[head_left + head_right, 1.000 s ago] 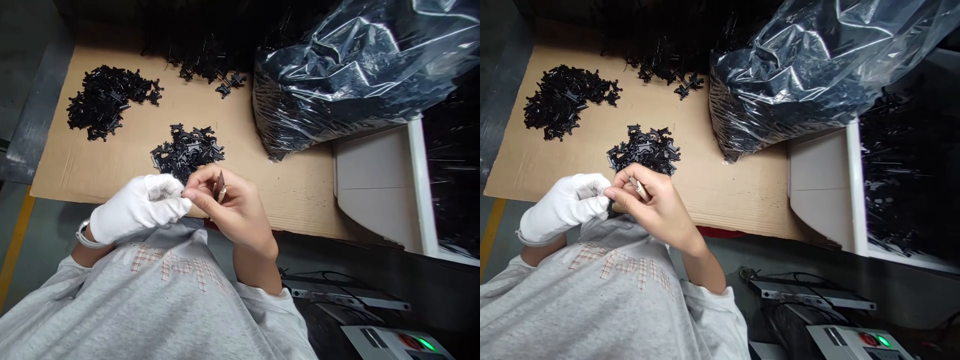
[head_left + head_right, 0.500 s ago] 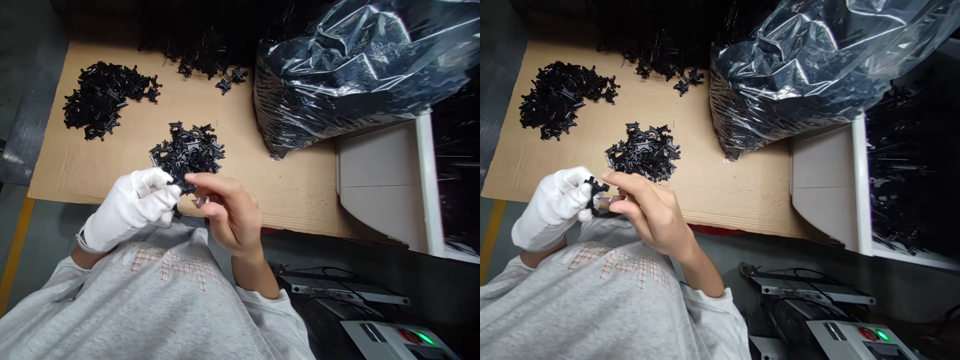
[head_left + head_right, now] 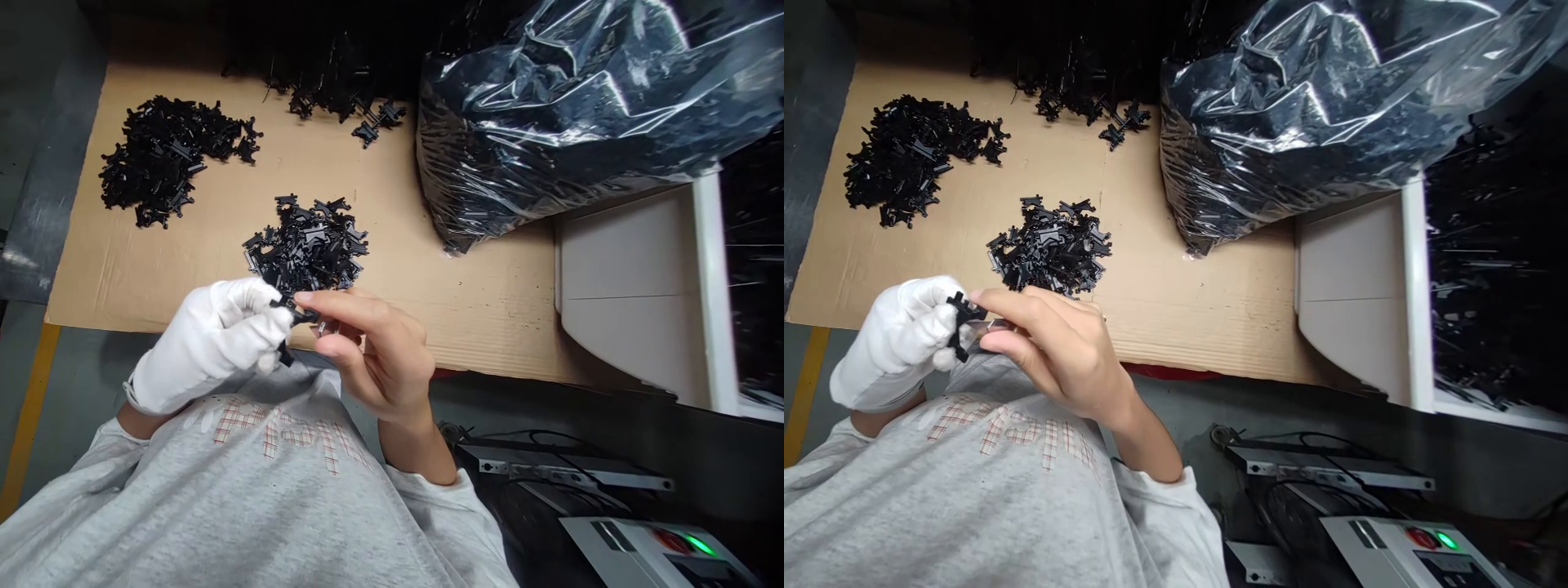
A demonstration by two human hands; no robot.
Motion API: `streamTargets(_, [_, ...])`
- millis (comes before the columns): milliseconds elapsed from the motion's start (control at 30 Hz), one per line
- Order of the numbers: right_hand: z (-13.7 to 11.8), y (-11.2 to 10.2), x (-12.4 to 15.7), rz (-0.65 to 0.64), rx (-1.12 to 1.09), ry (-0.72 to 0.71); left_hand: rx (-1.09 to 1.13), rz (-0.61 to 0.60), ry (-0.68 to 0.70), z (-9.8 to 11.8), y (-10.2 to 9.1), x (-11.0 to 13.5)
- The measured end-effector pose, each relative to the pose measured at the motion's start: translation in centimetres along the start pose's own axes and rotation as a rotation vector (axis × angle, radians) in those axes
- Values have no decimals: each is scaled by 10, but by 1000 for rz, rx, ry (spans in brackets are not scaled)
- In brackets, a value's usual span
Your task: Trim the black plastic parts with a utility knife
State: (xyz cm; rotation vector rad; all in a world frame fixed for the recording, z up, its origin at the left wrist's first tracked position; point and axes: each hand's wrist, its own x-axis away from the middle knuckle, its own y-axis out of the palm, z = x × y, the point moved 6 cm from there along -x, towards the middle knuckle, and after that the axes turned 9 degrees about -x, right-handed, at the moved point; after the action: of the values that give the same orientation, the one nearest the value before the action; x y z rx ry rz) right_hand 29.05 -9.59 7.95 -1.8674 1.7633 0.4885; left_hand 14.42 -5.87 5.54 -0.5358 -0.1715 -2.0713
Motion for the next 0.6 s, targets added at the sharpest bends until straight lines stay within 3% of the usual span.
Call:
streamTargets(300, [-1, -2, -3, 8, -19, -8, 66, -92, 6, 4, 4, 2])
streamTargets(467, [13, -14, -2, 162, -44, 212, 57, -77, 2, 2, -1, 2])
streamTargets(600, [16, -8, -4, 96, -136, 280, -4, -17, 28, 4, 0, -6])
